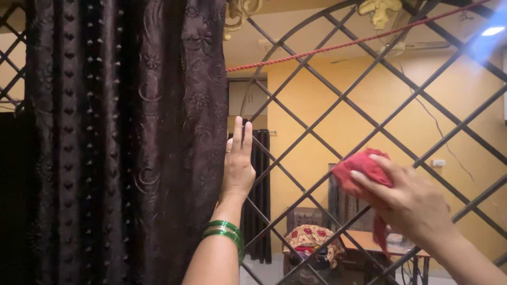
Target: The person wipes a metal window grill with a red cloth. They clean the horizontal and vertical bars of the grill, moving the cloth along the metal surface to remove dust or dirt.
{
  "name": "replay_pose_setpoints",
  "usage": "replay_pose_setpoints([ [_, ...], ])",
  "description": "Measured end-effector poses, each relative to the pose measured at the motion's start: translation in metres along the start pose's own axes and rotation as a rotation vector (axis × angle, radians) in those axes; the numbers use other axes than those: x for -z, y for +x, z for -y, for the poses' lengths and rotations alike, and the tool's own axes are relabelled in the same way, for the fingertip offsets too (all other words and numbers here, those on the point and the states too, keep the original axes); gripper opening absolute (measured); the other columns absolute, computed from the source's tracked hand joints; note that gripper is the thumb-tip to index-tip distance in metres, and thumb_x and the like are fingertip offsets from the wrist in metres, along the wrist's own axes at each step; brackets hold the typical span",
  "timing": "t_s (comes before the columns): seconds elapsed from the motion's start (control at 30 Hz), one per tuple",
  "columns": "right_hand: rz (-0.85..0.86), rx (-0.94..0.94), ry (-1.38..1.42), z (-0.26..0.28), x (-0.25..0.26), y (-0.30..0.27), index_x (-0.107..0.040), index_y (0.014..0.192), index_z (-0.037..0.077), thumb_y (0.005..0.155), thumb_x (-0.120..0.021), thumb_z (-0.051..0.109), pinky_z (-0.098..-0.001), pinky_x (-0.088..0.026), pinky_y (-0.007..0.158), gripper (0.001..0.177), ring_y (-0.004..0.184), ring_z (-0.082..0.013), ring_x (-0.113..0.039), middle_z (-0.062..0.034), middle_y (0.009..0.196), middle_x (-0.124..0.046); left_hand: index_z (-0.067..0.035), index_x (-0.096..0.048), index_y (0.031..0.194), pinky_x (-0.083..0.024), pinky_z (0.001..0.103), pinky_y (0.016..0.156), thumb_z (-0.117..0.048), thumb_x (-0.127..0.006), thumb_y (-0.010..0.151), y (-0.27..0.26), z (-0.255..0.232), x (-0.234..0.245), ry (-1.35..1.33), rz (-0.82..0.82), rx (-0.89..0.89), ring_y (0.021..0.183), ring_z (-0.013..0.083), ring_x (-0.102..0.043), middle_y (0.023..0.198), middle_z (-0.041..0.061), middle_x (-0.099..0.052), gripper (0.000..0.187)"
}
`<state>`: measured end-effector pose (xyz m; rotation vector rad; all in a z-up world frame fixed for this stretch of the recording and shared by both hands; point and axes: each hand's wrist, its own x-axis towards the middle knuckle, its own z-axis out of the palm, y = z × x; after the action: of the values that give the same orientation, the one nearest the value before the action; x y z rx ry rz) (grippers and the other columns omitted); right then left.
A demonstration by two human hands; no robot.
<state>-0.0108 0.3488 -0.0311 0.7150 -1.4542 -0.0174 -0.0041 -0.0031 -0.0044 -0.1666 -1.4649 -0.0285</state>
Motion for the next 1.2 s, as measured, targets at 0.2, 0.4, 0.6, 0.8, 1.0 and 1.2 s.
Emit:
replay_pose_setpoints([
  [0.2, -0.106, 0.037, 0.027, 0.014, -0.001, 0.036, -0.076, 0.114, 0.036, 0.074, -0.075, 0.027, -0.0385, -0.057, 0.07, 0.041, 0.093, -0.0268, -0.068, -0.0038, 0.122, -0.068, -0.014, -0.034, 0.158, -0.05, 0.044, 0.106, 0.02, -0.051, 0.069, 0.001, -0.001, -0.001, 0.015, -0.014, -0.017, 0.128, 0.0455, -0.054, 0.169, 0.007, -0.024, 0.097],
  [0.4, -0.069, -0.067, 0.163, 0.029, 0.033, 0.073, -0.079, 0.109, 0.036, 0.075, -0.077, 0.039, -0.0385, -0.056, 0.066, 0.035, 0.092, -0.0254, -0.068, -0.0022, 0.116, -0.068, -0.013, -0.034, 0.158, -0.052, 0.043, 0.101, 0.019, -0.051, 0.069, 0.003, -0.005, 0.001, 0.06, 0.039, 0.004, 0.124, 0.0446, -0.055, 0.169, 0.008, -0.024, 0.097],
  [0.6, -0.258, 0.122, 0.091, 0.047, -0.011, 0.138, -0.078, 0.113, 0.031, 0.078, -0.073, 0.036, -0.0359, -0.058, 0.07, 0.036, 0.105, -0.0269, -0.068, -0.0071, 0.124, -0.067, -0.012, -0.033, 0.159, -0.044, 0.046, 0.112, 0.017, -0.054, 0.072, 0.004, -0.004, 0.0, 0.119, 0.075, 0.013, 0.122, 0.0391, -0.055, 0.169, 0.009, -0.026, 0.094],
  [0.8, -0.002, -0.033, 0.113, 0.054, -0.008, 0.113, -0.079, 0.104, 0.033, 0.083, -0.07, 0.043, -0.0382, -0.057, 0.061, 0.025, 0.092, -0.0253, -0.067, -0.003, 0.123, -0.067, -0.008, -0.032, 0.157, -0.04, 0.049, 0.119, 0.016, -0.055, 0.067, 0.003, -0.003, 0.005, 0.123, -0.029, -0.089, 0.13, 0.0396, -0.053, 0.167, 0.012, -0.026, 0.096],
  [1.0, 0.202, -0.141, 0.045, 0.061, 0.013, 0.102, -0.079, 0.104, 0.038, 0.084, -0.07, 0.045, -0.0353, -0.058, 0.06, 0.023, 0.087, -0.0216, -0.067, 0.0008, 0.119, -0.068, -0.007, -0.03, 0.158, -0.048, 0.043, 0.107, 0.02, -0.05, 0.066, 0.002, 0.0, 0.001, -0.036, 0.057, 0.042, 0.132, 0.0454, -0.05, 0.169, 0.011, -0.025, 0.099],
  [1.2, -0.304, 0.039, 0.164, 0.066, -0.02, 0.163, -0.081, 0.107, 0.03, 0.084, -0.074, 0.05, -0.0367, -0.056, 0.062, 0.031, 0.095, -0.0258, -0.068, -0.0033, 0.123, -0.07, -0.005, -0.029, 0.159, -0.043, 0.044, 0.115, 0.02, -0.051, 0.068, 0.001, 0.004, -0.001, -0.042, -0.034, -0.038, 0.14, 0.0412, -0.049, 0.169, 0.012, -0.025, 0.097],
])
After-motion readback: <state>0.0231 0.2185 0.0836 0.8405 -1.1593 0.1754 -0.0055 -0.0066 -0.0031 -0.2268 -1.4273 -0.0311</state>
